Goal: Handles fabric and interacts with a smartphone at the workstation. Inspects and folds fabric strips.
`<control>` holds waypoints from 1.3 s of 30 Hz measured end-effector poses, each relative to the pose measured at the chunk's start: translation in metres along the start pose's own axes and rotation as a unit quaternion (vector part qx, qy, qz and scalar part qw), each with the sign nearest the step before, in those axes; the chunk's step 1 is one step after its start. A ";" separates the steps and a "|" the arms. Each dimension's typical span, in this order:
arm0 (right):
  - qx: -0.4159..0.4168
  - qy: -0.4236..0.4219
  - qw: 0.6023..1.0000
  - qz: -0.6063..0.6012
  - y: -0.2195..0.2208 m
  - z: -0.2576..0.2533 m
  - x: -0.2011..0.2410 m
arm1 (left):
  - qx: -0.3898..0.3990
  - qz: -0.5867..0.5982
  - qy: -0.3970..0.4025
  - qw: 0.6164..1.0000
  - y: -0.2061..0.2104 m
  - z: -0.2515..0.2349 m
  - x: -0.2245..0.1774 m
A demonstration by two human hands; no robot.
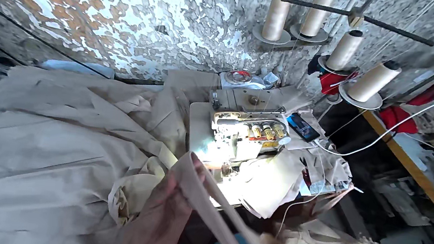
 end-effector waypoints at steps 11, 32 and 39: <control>-0.335 -0.209 0.886 -0.243 -0.072 -0.060 0.068 | -0.230 -0.089 0.022 0.969 -0.042 -0.016 0.009; -0.442 -0.211 0.836 -0.249 -0.087 -0.054 0.070 | -0.270 -0.163 0.000 0.949 -0.046 -0.010 0.025; -0.250 -0.209 0.929 -0.173 -0.061 -0.050 0.070 | -0.077 -0.065 0.079 0.992 -0.027 -0.005 -0.005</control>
Point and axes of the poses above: each hand's wrist, its own z-axis away from the middle knuckle, its own y-axis out of the palm, x = y × z, the point moved 8 cm from there along -z, towards the middle knuckle, and after that the axes turned 13 degrees about -x, right-handed, at the moved point
